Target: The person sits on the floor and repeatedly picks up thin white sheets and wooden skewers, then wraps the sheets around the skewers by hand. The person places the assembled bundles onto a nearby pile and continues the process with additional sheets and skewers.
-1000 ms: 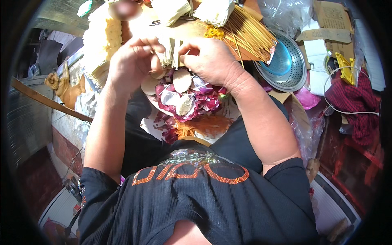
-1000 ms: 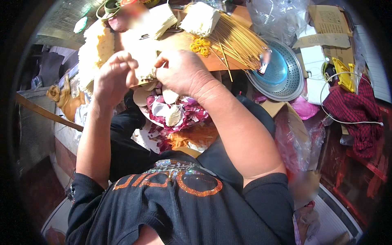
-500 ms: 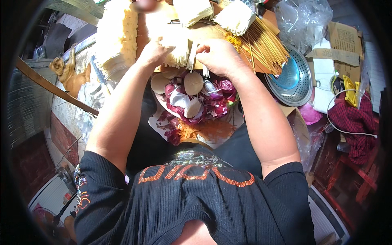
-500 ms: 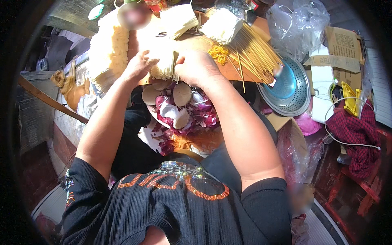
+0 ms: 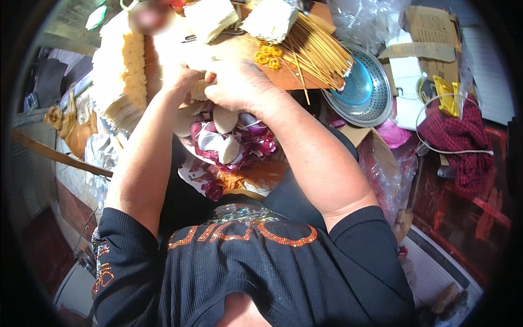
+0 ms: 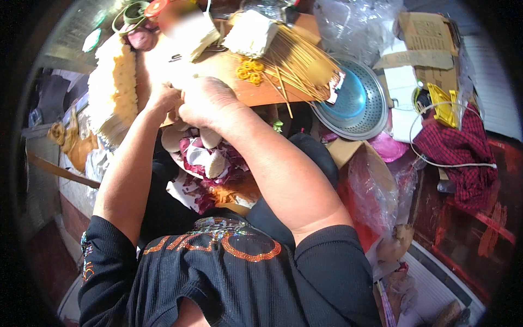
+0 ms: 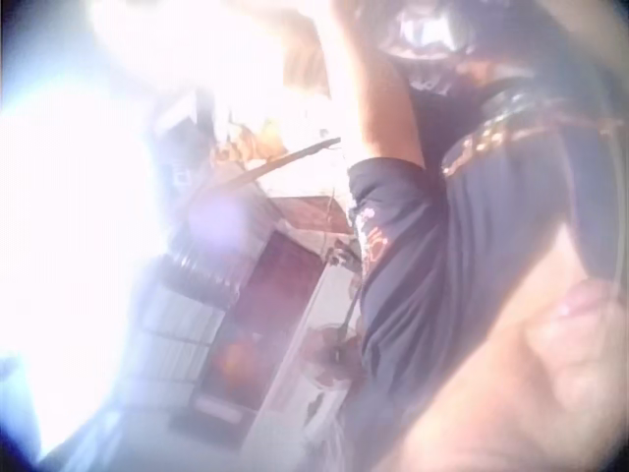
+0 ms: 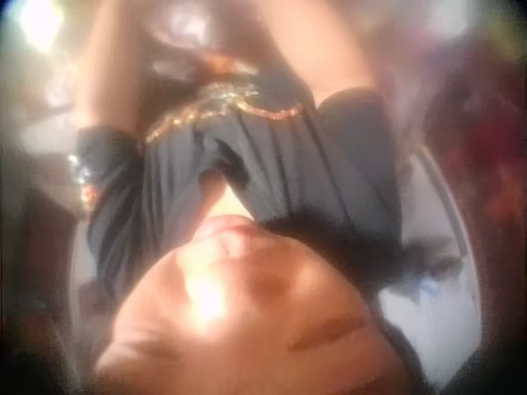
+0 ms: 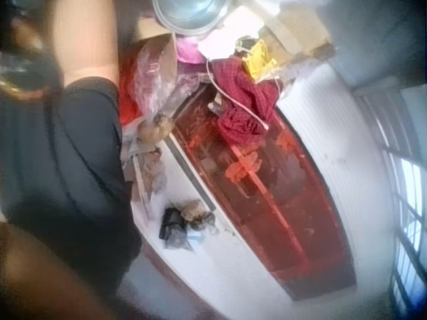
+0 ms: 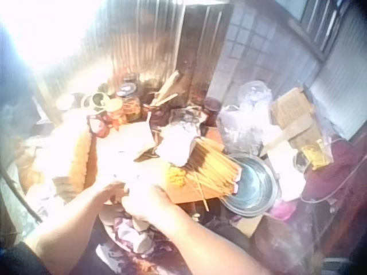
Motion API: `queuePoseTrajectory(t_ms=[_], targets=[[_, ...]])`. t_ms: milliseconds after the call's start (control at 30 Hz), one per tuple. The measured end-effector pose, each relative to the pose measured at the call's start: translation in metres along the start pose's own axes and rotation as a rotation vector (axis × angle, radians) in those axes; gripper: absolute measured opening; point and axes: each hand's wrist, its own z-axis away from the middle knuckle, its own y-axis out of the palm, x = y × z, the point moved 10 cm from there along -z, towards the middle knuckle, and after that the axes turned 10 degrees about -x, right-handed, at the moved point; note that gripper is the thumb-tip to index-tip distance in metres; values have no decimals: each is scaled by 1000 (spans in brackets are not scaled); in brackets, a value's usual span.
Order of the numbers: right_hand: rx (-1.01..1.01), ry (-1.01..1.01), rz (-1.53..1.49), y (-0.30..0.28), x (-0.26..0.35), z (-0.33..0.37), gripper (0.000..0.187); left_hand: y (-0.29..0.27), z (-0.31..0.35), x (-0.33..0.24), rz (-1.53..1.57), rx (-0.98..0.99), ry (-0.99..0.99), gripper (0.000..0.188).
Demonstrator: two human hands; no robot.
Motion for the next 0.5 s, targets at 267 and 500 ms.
queuePoseTrajectory(t_ms=[267,500], targets=[[63,18,29,-10,-1,11,31,-11,-5,-4,28,-130,134,41],[-335,109,-136,-72,-22,17,41,-23,46,-54,559,154,76,23]])
